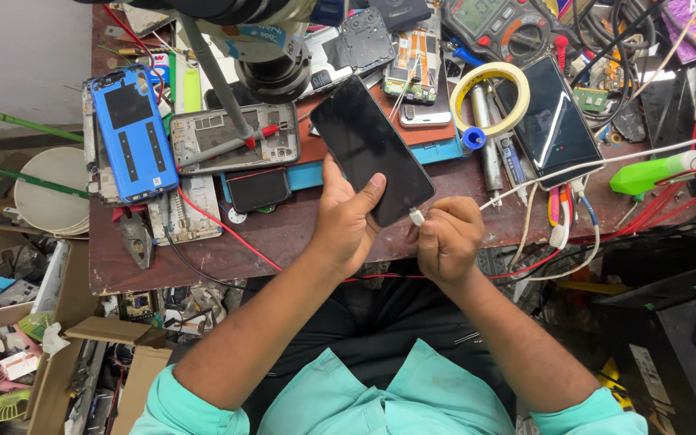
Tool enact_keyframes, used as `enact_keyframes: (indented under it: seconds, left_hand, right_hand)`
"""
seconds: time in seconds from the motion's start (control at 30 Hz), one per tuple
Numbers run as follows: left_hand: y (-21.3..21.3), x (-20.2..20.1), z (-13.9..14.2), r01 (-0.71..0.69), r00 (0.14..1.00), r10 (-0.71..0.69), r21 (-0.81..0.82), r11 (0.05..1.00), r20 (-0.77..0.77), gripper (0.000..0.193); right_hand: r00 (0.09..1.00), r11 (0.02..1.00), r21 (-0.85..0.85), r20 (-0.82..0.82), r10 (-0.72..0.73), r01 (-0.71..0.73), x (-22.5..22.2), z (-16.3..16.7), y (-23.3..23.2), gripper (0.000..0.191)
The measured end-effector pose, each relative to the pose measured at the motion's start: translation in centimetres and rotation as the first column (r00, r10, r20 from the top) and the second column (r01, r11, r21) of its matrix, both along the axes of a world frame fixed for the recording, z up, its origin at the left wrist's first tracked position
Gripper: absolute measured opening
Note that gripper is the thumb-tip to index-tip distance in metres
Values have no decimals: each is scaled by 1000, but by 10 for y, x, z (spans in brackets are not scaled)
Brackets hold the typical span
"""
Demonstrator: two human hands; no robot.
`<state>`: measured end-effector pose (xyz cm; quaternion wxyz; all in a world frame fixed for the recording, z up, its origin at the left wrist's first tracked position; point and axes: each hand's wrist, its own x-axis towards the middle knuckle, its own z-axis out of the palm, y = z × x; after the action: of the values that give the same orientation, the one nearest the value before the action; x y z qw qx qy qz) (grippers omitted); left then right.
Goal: The person disassembles a smartphone, removes the back cover and battery, cleans a small component with a swab, and reassembles the phone. The person then connects a charging cable to the phone.
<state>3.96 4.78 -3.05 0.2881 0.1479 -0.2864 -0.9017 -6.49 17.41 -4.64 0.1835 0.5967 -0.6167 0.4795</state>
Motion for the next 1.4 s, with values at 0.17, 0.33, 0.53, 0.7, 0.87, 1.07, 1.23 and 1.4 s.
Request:
enact_keyframes:
  seconds: [0.17, 0.33, 0.53, 0.7, 0.87, 1.07, 1.23, 1.4]
  left_hand:
    - [2, 0, -1, 7, 1000, -6, 22, 1000, -30, 67]
    - [0, 1, 4, 2, 1000, -1, 36, 999, -18, 68]
    - [-2, 3, 3, 9, 1000, -9, 6, 1000, -3, 71]
    - [0, 0, -5, -124, 992, 120, -289, 949, -30, 80]
    - [0, -1, -9, -168, 985, 170, -425, 890, -33, 81]
    - [-1, -1, -7, -125, 992, 114, -276, 953, -57, 83]
    - [-2, -2, -6, -114, 993, 102, -251, 961, -59, 84]
    - [-1, -2, -7, -150, 989, 144, -343, 927, -41, 85]
  right_hand:
    - [1000, 1000, -22, 25, 6, -6, -2, -2, 1, 31]
    - [1000, 1000, -18, 27, 4, -4, -2, -2, 0, 29]
    - [999, 1000, -5, 42, 13, -13, -1, -1, -1, 31]
    - [997, 999, 29, 69, 31, -33, -2, -1, -2, 34]
    - [993, 997, 50, 99, 59, -64, -4, -2, -3, 36]
    - [995, 998, 27, 78, 58, -61, -4, -4, -2, 35]
    - [994, 997, 28, 87, 65, -67, -4, -3, -3, 36]
    - [992, 997, 56, 110, 55, -62, -5, -3, -3, 38]
